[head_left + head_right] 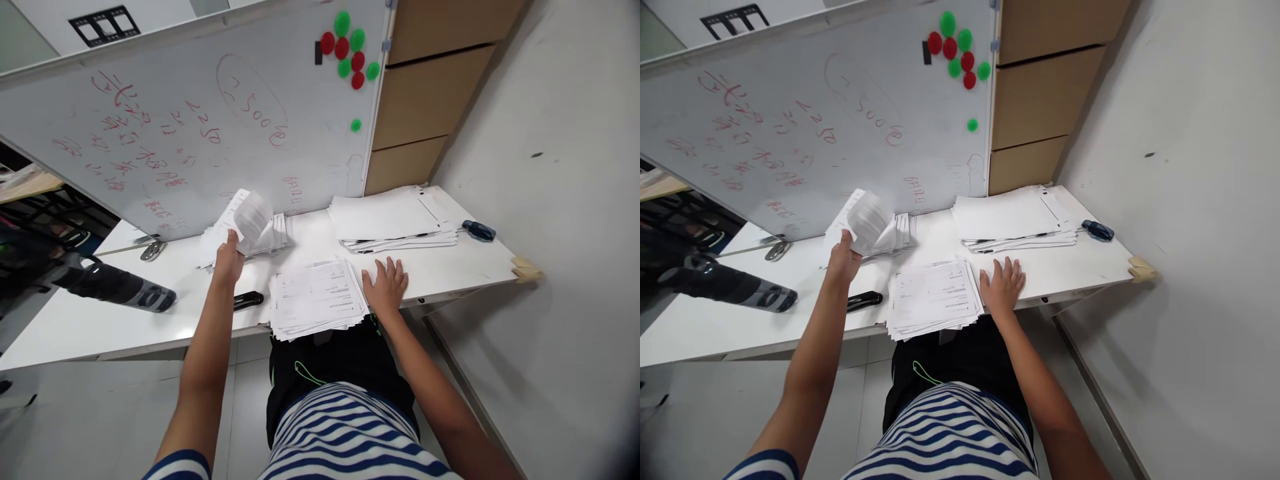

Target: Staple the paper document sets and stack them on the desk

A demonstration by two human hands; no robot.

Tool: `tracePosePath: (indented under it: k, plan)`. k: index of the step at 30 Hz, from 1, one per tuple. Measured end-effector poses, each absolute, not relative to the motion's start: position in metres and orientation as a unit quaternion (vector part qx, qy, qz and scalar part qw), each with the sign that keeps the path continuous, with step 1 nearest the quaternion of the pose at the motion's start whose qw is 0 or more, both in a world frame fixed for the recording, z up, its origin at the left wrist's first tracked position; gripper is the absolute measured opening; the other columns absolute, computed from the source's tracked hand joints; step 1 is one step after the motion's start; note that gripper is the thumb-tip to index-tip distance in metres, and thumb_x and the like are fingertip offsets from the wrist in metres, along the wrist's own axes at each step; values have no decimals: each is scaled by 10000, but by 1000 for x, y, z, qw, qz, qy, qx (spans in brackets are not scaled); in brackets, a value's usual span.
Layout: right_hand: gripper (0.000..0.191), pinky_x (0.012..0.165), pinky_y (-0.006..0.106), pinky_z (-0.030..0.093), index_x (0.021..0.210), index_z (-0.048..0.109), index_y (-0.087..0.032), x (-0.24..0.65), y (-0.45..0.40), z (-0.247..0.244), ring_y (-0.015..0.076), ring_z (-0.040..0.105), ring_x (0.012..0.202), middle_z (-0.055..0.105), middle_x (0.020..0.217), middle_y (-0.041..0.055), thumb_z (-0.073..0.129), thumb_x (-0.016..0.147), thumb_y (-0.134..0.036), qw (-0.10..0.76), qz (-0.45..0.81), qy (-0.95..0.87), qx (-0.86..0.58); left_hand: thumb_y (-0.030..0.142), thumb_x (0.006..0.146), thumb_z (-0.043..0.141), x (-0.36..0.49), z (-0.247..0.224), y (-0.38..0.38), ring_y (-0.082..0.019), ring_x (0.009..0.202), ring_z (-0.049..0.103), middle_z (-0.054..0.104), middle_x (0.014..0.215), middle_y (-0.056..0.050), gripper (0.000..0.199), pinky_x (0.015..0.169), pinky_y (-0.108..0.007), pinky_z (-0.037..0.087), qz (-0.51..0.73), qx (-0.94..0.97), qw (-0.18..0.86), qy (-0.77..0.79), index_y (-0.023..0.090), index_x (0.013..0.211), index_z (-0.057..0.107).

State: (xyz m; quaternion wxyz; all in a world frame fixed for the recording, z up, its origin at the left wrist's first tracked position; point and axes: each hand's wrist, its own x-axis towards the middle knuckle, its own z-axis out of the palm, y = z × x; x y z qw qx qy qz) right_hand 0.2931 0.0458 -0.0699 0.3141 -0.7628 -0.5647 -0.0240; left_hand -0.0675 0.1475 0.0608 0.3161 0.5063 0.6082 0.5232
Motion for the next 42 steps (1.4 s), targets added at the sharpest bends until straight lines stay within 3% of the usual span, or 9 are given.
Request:
tracePosePath:
  k: [5,8,10,12,15,24,31,37,42]
  plan:
    - [548,1135,654,197,1346,522,-193,293,31,-46,352,255,1460,450,1494,160,426,937,-545,411,101,-563,-710,627,937,414,-13,87,55,-222,1388,436,604,1376,-12,551,1084,-385,463,641,399,542,368,319,1377,536]
    - [693,1147,502,328,1499,330,-238,277,5,-8,279,337,1442,363,1564,124,400,933,-632,500,305,-584,-562,627,916,465,12,78,19,-210,1403,419,631,1344,35,505,1118,-383,442,610,331,639,332,377,1341,571]
    - [862,1104,470,408,1526,270,-245,260,-11,18,292,406,1403,373,1562,119,450,849,-748,535,426,-585,-435,632,900,492,25,63,6,-196,1406,415,643,1325,58,489,1139,-363,424,602,295,672,315,395,1315,594]
    - [858,1066,452,457,1489,339,-265,246,-21,37,292,477,1346,457,1510,107,603,798,-699,546,512,-545,-377,630,890,514,35,47,-2,-186,1409,409,646,1319,69,480,1149,-342,412,602,267,688,306,396,1298,609]
    - [577,1018,439,499,1285,565,-241,235,-22,45,273,607,1193,651,1305,88,706,809,-534,565,583,-441,-383,592,902,526,39,35,-13,-178,1420,391,638,1332,65,451,1141,-333,415,600,239,694,319,389,1296,612]
    - [419,874,406,544,1072,655,-208,250,-14,34,249,675,984,740,1060,59,795,742,-425,581,554,-397,-445,763,845,403,-27,59,-33,-299,1383,440,606,1377,-54,714,1070,-457,463,594,342,637,352,307,1370,566]
    - [374,730,320,526,926,579,-213,246,-13,32,204,641,856,686,912,16,794,729,-448,570,493,-438,-491,432,711,798,-29,51,-26,-324,1137,641,730,1141,-94,468,969,-434,518,523,415,560,491,209,1115,720]
    - [356,711,320,511,862,571,-209,241,-11,19,200,625,796,667,847,7,758,743,-488,541,457,-477,-521,445,675,817,4,32,-25,-314,1058,670,734,1112,-122,524,926,-443,527,501,393,556,534,146,1092,715]
    - [449,824,387,529,1037,636,-194,243,-8,20,264,661,959,720,1014,73,759,726,-492,508,430,-496,-558,459,698,789,12,33,-19,-284,1023,675,744,1048,-101,444,908,-406,532,536,435,478,543,151,1012,732]
